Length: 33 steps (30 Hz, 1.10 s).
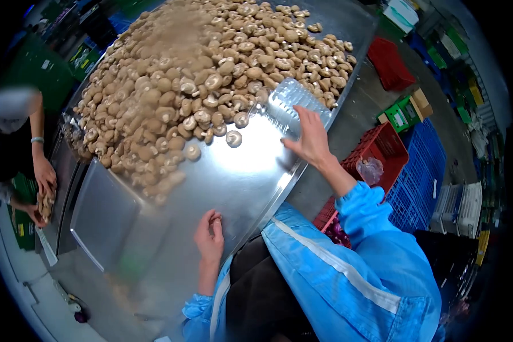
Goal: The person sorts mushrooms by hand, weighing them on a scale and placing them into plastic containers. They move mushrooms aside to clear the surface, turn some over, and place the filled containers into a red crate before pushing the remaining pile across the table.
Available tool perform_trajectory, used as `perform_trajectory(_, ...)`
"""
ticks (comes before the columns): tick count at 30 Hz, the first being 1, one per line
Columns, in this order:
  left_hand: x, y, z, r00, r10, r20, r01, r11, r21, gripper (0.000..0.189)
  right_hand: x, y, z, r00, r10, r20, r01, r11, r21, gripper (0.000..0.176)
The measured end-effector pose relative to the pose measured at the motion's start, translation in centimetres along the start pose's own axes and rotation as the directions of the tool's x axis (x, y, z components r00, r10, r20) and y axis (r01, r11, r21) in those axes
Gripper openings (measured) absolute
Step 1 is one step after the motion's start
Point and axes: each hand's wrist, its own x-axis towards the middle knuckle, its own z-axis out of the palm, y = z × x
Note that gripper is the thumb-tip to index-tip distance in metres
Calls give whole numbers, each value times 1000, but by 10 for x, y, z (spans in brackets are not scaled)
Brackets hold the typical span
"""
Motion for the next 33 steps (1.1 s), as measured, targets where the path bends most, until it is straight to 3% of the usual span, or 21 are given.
perform_trajectory(2, -1, 9, -5, 997, -45, -61, 41, 996, -75, 29, -9, -29, -8, 984, -161, 78, 150, 979, 136, 86)
perform_trajectory(3, 0, 21, -6, 992, -59, -112, 43, 990, -135, 32, -19, -42, -6, 973, -150, 175, 107, 966, 236, 88)
perform_trajectory(4, 2, 34, -6, 985, -74, -158, 42, 980, -195, 35, -26, -64, -12, 900, -66, 430, -102, 929, 355, 91)
perform_trajectory(5, 7, 47, -8, 982, -14, -190, -18, 986, -165, 38, -37, -71, 0, 829, -169, 533, -111, 884, 454, 93)
perform_trajectory(6, 13, 61, -10, 974, 47, -223, -78, 988, -133, 42, -48, -77, 15, 745, -324, 583, -59, 839, 542, 92)
perform_trajectory(7, 17, 68, -11, 960, 110, -256, -139, 986, -97, 45, -59, -86, 25, 657, -423, 624, -116, 761, 639, 91)
perform_trajectory(10, 28, 55, -34, 992, 124, 12, -124, 984, 131, 42, -62, -120, 28, 251, -569, 783, -342, 705, 622, 87)
perform_trajectory(11, 30, 47, -37, 995, 99, 21, -101, 965, 242, 33, -67, -119, 34, 273, -559, 783, -462, 638, 616, 83)
perform_trajectory(14, 32, 39, -41, 963, -269, -28, 265, 959, -102, 10, -73, -96, 51, 330, -486, 809, -742, 396, 541, 73)
perform_trajectory(16, 37, 34, -36, 951, -300, -77, 281, 940, -192, 8, -64, -81, 48, 348, -414, 841, -858, 220, 464, 66)
perform_trajectory(20, 63, 29, -9, 922, -378, -91, 327, 880, -344, 16, -58, -61, 37, 430, -111, 896, -825, 355, 440, 53)
perform_trajectory(21, 69, 25, 2, 915, -394, -88, 335, 862, -382, 19, -68, -47, 56, 551, -46, 833, -765, 372, 526, 47)
perform_trajectory(24, 74, 20, 37, 905, -407, 126, 420, 803, -423, 29, -56, -34, 50, 597, 199, 777, -784, 351, 512, 43)
perform_trajectory(25, 75, 23, 48, 848, -484, 219, 527, 718, -455, 32, -54, -32, 52, 637, 288, 715, -749, 453, 484, 41)
perform_trajectory(27, 81, 26, 66, 698, -590, 406, 712, 513, -479, 39, -49, -17, 53, 647, 341, 682, -744, 480, 465, 38)
perform_trajectory(30, 102, 4, 78, 524, -616, 588, 848, 311, -430, 47, -43, 6, 66, 649, 377, 661, -751, 452, 481, 37)
perform_trajectory(33, 127, -3, 86, 556, -604, 571, 823, 306, -479, 51, -20, 14, 92, 654, 409, 637, -754, 431, 497, 36)
